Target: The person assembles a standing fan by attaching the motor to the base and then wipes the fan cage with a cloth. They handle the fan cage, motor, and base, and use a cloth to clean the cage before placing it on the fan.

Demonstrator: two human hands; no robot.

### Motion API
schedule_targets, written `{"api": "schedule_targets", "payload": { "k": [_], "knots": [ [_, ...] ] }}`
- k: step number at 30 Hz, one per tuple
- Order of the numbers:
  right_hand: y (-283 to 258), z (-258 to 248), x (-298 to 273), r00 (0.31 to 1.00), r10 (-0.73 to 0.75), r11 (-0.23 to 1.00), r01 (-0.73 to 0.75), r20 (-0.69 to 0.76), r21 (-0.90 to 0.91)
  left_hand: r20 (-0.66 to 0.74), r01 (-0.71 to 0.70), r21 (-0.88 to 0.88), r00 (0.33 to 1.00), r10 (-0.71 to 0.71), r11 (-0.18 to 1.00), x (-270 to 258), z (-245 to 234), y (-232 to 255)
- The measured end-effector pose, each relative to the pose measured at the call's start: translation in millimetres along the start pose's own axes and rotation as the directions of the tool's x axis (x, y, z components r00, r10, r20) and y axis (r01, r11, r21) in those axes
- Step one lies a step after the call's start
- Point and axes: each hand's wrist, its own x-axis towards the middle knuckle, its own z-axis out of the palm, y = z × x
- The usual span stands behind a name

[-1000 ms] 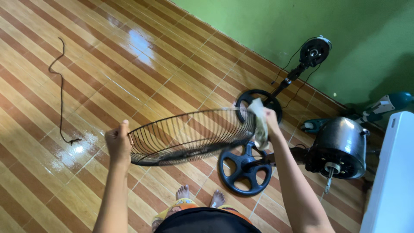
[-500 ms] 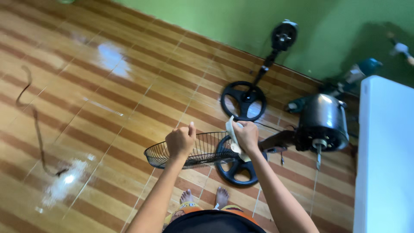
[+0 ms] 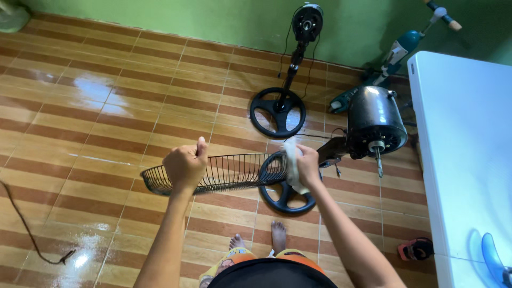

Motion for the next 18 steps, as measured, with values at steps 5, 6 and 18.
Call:
{"api": "schedule_targets", "payload": {
  "k": [5, 6, 18],
  "knots": [
    [-36.0, 68.4, -26.2, 0.797, -0.562, 0.653, 0.591, 0.219, -0.474, -0.003, 0.0, 0.018, 1.0, 0.0, 1.0, -15.7, 26.3, 25.2],
    [-41.8, 72.3, -28.4, 0.813, -0.53, 0.652, 0.572, 0.241, -0.497, -0.065, -0.054, 0.001, 0.996, 0.054, 0.999, -19.9, 28.8, 27.7],
    [-0.2, 29.8, 24.2, 0.965, 0.146, 0.987, -0.126, 0.22, -0.1, 0.023, 0.207, 0.007, 0.978, -0.207, 0.978, -21.2, -40.5, -54.0]
  ]
}}
